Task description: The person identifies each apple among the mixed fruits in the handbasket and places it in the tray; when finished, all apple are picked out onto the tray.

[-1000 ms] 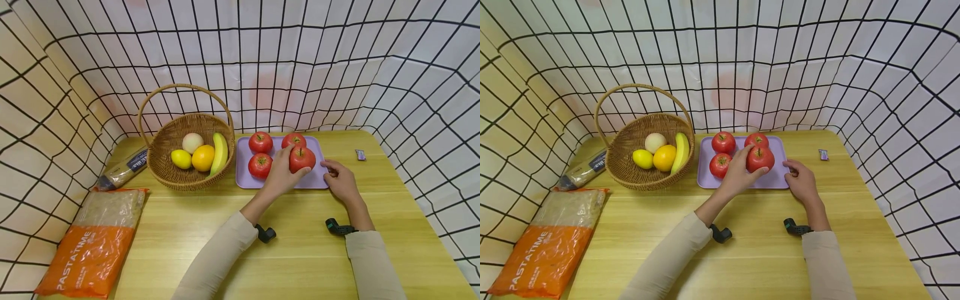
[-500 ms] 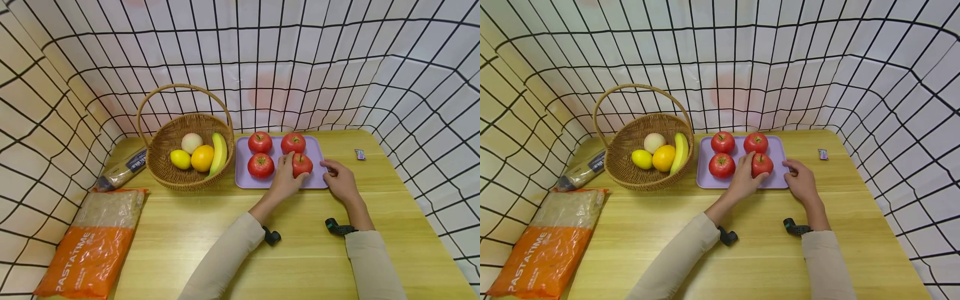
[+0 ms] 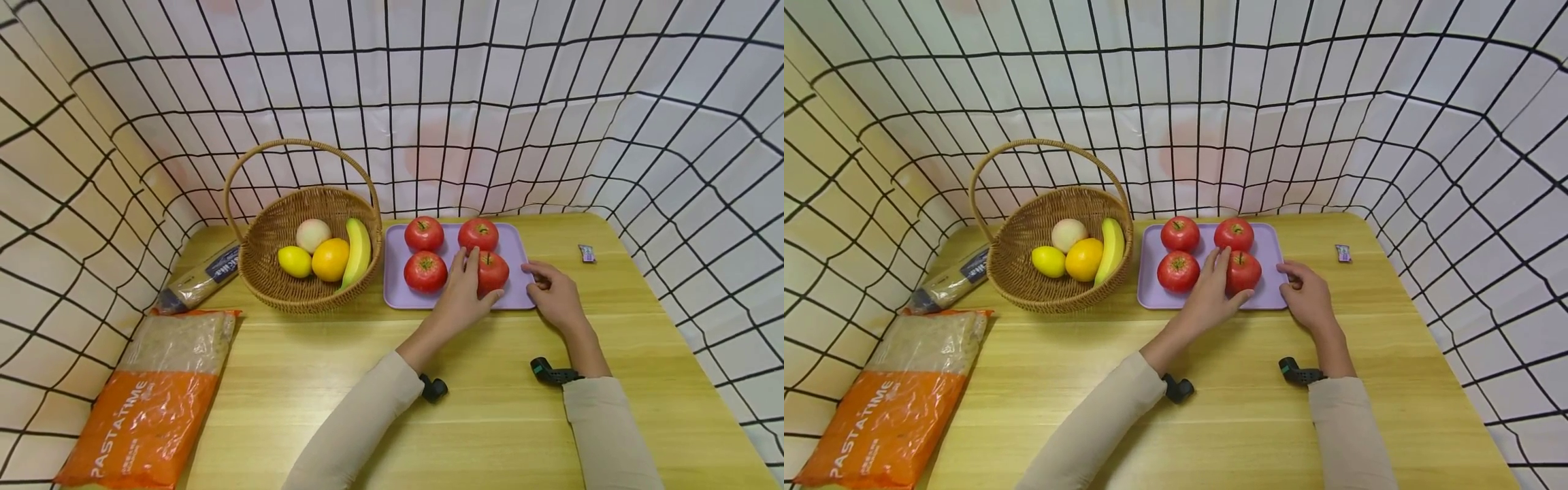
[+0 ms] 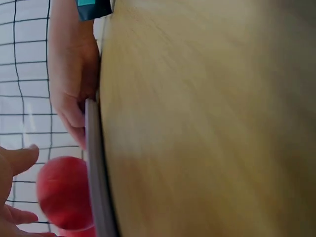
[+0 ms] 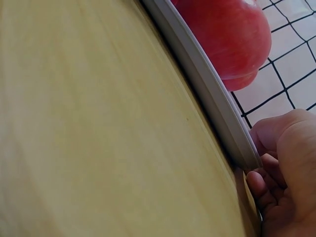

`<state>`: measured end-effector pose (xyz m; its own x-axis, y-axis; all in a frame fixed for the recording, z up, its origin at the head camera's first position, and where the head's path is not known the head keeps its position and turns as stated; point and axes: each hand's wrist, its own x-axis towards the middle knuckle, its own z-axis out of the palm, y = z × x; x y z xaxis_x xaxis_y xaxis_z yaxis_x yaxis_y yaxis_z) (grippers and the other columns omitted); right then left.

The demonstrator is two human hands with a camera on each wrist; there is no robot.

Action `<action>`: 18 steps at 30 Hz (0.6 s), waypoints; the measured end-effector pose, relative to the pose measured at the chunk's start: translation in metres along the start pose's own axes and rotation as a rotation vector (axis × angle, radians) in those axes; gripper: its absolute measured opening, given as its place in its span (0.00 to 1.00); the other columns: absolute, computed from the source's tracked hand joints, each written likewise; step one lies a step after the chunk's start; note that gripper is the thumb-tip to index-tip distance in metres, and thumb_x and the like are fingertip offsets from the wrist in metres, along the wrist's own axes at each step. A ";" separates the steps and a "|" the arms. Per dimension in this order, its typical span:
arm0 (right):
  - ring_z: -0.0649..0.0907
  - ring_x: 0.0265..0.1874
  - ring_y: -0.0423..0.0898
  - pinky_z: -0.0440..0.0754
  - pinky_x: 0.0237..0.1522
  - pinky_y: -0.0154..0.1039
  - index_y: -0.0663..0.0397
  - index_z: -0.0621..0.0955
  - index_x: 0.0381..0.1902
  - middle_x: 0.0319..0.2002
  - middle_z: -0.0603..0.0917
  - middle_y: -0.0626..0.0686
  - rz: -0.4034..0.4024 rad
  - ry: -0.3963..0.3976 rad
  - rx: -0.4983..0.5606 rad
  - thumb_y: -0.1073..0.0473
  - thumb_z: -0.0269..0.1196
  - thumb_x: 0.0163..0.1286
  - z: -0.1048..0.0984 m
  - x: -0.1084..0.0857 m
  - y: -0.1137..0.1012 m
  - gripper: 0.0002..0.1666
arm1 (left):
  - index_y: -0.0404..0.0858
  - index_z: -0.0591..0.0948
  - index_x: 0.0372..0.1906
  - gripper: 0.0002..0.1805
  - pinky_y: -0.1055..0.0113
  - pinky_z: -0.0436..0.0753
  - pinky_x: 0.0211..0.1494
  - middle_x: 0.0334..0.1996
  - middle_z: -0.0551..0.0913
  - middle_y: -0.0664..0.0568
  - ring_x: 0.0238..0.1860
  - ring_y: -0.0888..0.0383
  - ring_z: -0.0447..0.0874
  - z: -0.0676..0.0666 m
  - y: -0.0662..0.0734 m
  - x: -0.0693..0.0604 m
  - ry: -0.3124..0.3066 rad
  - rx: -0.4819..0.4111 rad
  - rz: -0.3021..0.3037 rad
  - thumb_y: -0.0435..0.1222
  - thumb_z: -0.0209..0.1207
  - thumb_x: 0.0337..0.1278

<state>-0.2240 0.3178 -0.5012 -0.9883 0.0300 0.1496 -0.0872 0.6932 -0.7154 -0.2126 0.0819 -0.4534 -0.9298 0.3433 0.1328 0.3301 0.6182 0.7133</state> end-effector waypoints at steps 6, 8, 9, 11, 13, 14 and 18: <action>0.76 0.48 0.44 0.70 0.42 0.16 0.56 0.78 0.68 0.65 0.79 0.62 0.012 -0.019 0.037 0.64 0.58 0.73 -0.003 0.001 -0.001 0.27 | 0.40 0.61 0.79 0.45 0.50 0.72 0.75 0.79 0.60 0.40 0.78 0.46 0.63 -0.020 -0.006 -0.012 0.049 0.081 0.165 0.53 0.66 0.65; 0.77 0.52 0.47 0.70 0.44 0.16 0.57 0.76 0.70 0.65 0.78 0.63 0.017 -0.031 0.060 0.63 0.57 0.74 -0.006 0.002 -0.002 0.27 | 0.41 0.64 0.78 0.44 0.50 0.73 0.75 0.77 0.64 0.42 0.76 0.47 0.66 -0.030 -0.010 -0.016 0.069 0.077 0.217 0.54 0.66 0.64; 0.77 0.54 0.50 0.71 0.46 0.16 0.57 0.75 0.71 0.66 0.77 0.64 0.022 -0.040 0.072 0.62 0.57 0.75 -0.007 0.001 -0.004 0.28 | 0.41 0.65 0.77 0.43 0.50 0.74 0.74 0.76 0.65 0.43 0.75 0.48 0.68 -0.036 -0.012 -0.018 0.076 0.072 0.236 0.54 0.66 0.64; 0.78 0.59 0.54 0.76 0.54 0.22 0.56 0.72 0.73 0.69 0.74 0.64 0.026 -0.056 0.084 0.59 0.57 0.78 -0.011 0.001 -0.008 0.28 | 0.42 0.68 0.76 0.41 0.50 0.74 0.74 0.75 0.68 0.45 0.75 0.50 0.69 -0.050 -0.016 -0.025 0.088 0.054 0.267 0.55 0.66 0.64; 0.77 0.64 0.59 0.80 0.62 0.36 0.56 0.70 0.75 0.71 0.72 0.64 0.018 -0.076 0.093 0.55 0.56 0.80 -0.014 0.001 -0.014 0.30 | 0.43 0.71 0.74 0.40 0.51 0.74 0.74 0.73 0.72 0.47 0.74 0.51 0.70 -0.067 -0.020 -0.031 0.104 0.045 0.294 0.56 0.66 0.63; 0.76 0.66 0.61 0.79 0.65 0.44 0.56 0.69 0.76 0.72 0.71 0.65 0.006 -0.086 0.094 0.53 0.56 0.80 -0.015 0.001 -0.018 0.30 | 0.43 0.72 0.73 0.40 0.51 0.74 0.74 0.73 0.73 0.48 0.74 0.52 0.70 -0.077 -0.023 -0.035 0.111 0.041 0.300 0.57 0.67 0.62; 0.70 0.71 0.68 0.71 0.68 0.67 0.58 0.65 0.78 0.76 0.65 0.66 -0.066 -0.121 0.067 0.48 0.54 0.82 -0.024 0.004 -0.039 0.34 | 0.44 0.76 0.71 0.40 0.52 0.74 0.74 0.71 0.76 0.51 0.73 0.52 0.73 -0.120 -0.031 -0.050 0.155 0.063 0.297 0.60 0.69 0.57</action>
<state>-0.2214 0.3081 -0.4564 -0.9877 -0.1037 0.1174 -0.1566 0.6410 -0.7514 -0.1960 -0.0394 -0.4001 -0.8038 0.4062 0.4347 0.5949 0.5519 0.5843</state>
